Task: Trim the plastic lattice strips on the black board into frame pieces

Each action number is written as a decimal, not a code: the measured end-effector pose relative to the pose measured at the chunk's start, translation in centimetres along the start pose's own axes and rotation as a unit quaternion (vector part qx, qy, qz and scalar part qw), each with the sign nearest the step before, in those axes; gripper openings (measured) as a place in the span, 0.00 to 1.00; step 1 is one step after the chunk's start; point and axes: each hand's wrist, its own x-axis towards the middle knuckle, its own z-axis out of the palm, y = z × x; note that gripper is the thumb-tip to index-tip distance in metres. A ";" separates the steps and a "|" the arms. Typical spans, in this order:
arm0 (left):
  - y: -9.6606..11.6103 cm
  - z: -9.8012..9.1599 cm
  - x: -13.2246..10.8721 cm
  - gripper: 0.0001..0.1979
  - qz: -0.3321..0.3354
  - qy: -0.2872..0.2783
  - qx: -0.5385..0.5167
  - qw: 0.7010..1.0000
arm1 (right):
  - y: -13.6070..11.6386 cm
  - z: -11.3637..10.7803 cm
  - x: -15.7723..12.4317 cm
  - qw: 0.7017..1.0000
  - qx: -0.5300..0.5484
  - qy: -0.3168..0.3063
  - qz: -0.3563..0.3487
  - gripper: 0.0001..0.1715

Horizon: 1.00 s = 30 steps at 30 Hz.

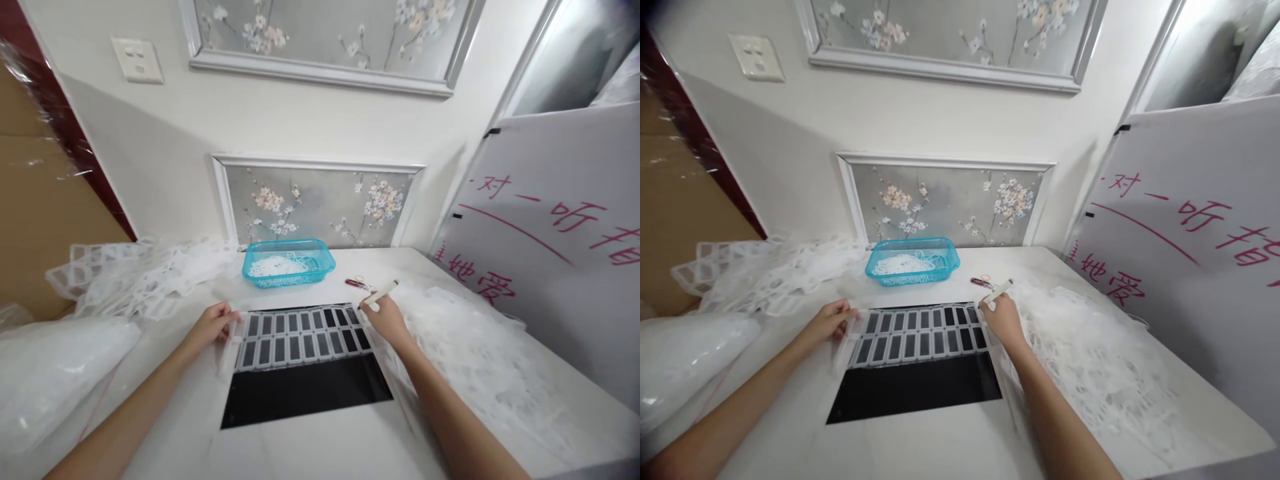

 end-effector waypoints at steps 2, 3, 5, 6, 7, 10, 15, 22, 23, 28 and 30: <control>0.0 0.3 -0.1 0.22 -0.016 0.003 -0.028 0.999 | -0.6 1.1 -0.6 0.999 0.021 0.023 -0.043 0.17; -0.1 0.5 -0.1 0.22 -0.021 0.005 -0.039 0.999 | -1.0 1.9 -1.0 0.997 0.043 0.022 -0.060 0.18; -0.1 0.8 0.0 0.25 -0.022 0.006 -0.053 0.998 | -2.0 3.8 -2.0 0.993 0.090 0.000 -0.079 0.20; -0.2 1.0 0.1 0.26 -0.021 0.006 -0.056 0.998 | -2.5 4.7 -2.5 0.991 0.104 -0.017 -0.082 0.21; -0.2 1.2 0.1 0.27 -0.019 0.006 -0.057 0.998 | -3.0 5.7 -2.9 0.990 0.110 -0.033 -0.088 0.20; -0.2 1.6 0.2 0.28 -0.013 0.004 -0.053 0.999 | -3.7 7.8 -3.7 0.988 0.101 -0.049 -0.103 0.16; 0.0 1.4 0.2 0.29 -0.005 -0.024 -0.038 0.999 | -3.4 8.6 -3.9 0.991 0.092 -0.031 -0.089 0.19; 0.4 0.8 -0.3 0.30 0.011 -0.050 0.007 0.999 | -3.4 8.3 -4.0 0.992 0.076 -0.050 -0.087 0.18; 0.4 0.8 -0.3 0.30 0.014 -0.042 0.018 0.999 | -3.4 8.3 -4.0 0.992 0.073 -0.054 -0.090 0.17; 1.3 1.7 -1.0 0.28 0.090 0.078 0.172 0.978 | -3.7 7.9 -4.1 0.988 0.054 -0.080 -0.118 0.16; 1.8 2.5 -1.6 0.29 0.168 0.085 0.269 0.945 | -4.0 7.6 -4.3 0.983 0.017 -0.092 -0.156 0.16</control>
